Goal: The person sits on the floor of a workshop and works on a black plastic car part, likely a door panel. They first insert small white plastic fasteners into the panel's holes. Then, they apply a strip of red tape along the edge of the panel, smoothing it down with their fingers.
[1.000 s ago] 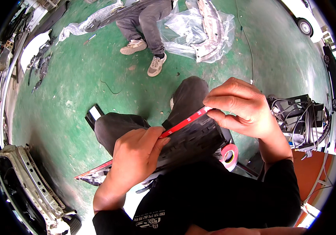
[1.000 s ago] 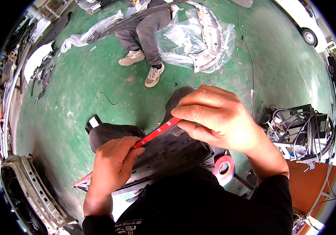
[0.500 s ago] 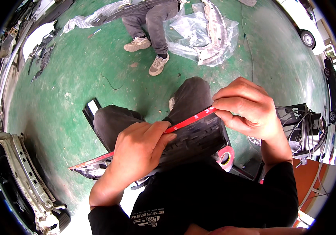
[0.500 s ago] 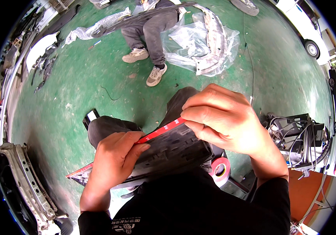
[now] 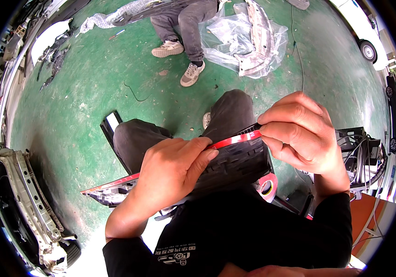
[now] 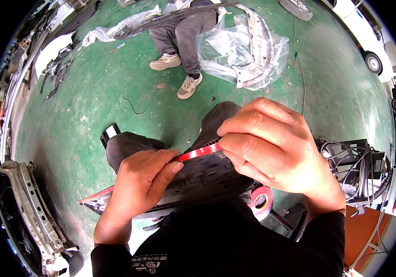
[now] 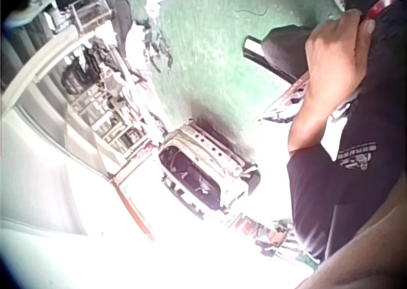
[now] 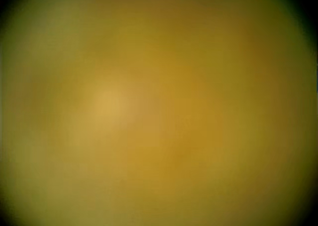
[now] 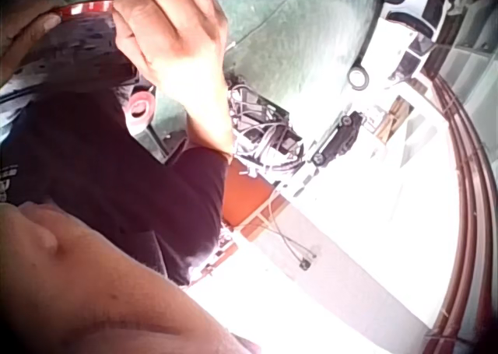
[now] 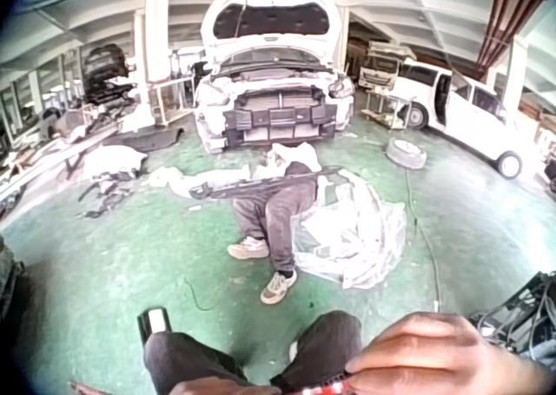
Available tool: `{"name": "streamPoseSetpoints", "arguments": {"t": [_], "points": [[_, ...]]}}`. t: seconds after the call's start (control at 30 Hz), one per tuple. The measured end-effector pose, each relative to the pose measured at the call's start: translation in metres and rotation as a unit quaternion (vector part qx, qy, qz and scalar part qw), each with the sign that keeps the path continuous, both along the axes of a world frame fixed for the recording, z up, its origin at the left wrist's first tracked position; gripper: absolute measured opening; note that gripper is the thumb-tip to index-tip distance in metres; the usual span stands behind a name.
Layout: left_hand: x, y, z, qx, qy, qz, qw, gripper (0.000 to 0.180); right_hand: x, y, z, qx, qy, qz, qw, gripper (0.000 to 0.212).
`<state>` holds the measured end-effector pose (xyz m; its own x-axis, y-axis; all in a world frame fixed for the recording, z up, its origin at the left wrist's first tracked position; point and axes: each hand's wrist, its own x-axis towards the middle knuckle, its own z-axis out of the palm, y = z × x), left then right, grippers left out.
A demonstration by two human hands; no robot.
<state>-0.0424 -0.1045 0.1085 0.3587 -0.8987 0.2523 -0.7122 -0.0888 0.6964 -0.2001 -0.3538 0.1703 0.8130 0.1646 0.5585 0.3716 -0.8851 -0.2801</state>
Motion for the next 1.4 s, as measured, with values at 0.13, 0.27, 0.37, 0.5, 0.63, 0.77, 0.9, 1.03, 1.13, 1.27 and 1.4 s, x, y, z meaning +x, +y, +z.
{"name": "streamPoseSetpoints", "arguments": {"t": [0.13,0.27,0.37,0.5,0.63,0.77,0.9,1.03,1.13,1.27,1.4], "points": [[0.001,-0.001,0.005,0.029,0.011,-0.006,0.999,0.013,0.000,-0.002,-0.001,-0.002,0.003,-0.003,1.000,0.022],[0.000,-0.004,0.004,0.011,0.014,0.002,1.000,0.013,0.000,-0.004,-0.008,0.006,0.005,-0.014,1.000,0.024],[-0.001,-0.006,0.002,0.004,0.023,0.005,1.000,0.015,-0.002,-0.003,-0.010,0.014,0.006,-0.019,1.000,0.025],[-0.003,-0.009,0.006,0.004,0.034,0.016,0.999,0.018,-0.003,-0.004,-0.011,0.016,0.011,-0.020,1.000,0.026],[-0.004,-0.012,0.007,0.006,0.032,0.021,0.999,0.022,-0.004,-0.006,-0.012,0.022,0.014,-0.018,0.999,0.027],[-0.006,-0.017,0.009,0.017,0.024,0.031,0.999,0.030,-0.004,-0.008,-0.014,0.025,0.015,-0.017,0.999,0.027],[-0.007,-0.022,0.011,0.024,0.017,0.037,0.999,0.039,-0.005,-0.009,-0.015,0.033,0.017,-0.018,0.999,0.027],[-0.009,-0.027,0.013,0.022,0.000,0.032,0.999,0.046,-0.006,-0.010,-0.016,0.038,0.012,-0.011,0.999,0.027],[-0.009,-0.030,0.014,0.029,-0.006,0.033,0.999,0.049,-0.006,-0.011,-0.016,0.036,0.013,-0.009,0.999,0.027],[-0.010,-0.034,0.014,0.038,-0.004,0.034,0.999,0.051,-0.006,-0.013,-0.017,0.038,0.009,-0.005,0.999,0.026],[-0.009,-0.038,0.015,0.046,-0.012,0.030,0.998,0.054,-0.008,-0.011,-0.016,0.043,0.013,-0.010,0.999,0.027]]}}
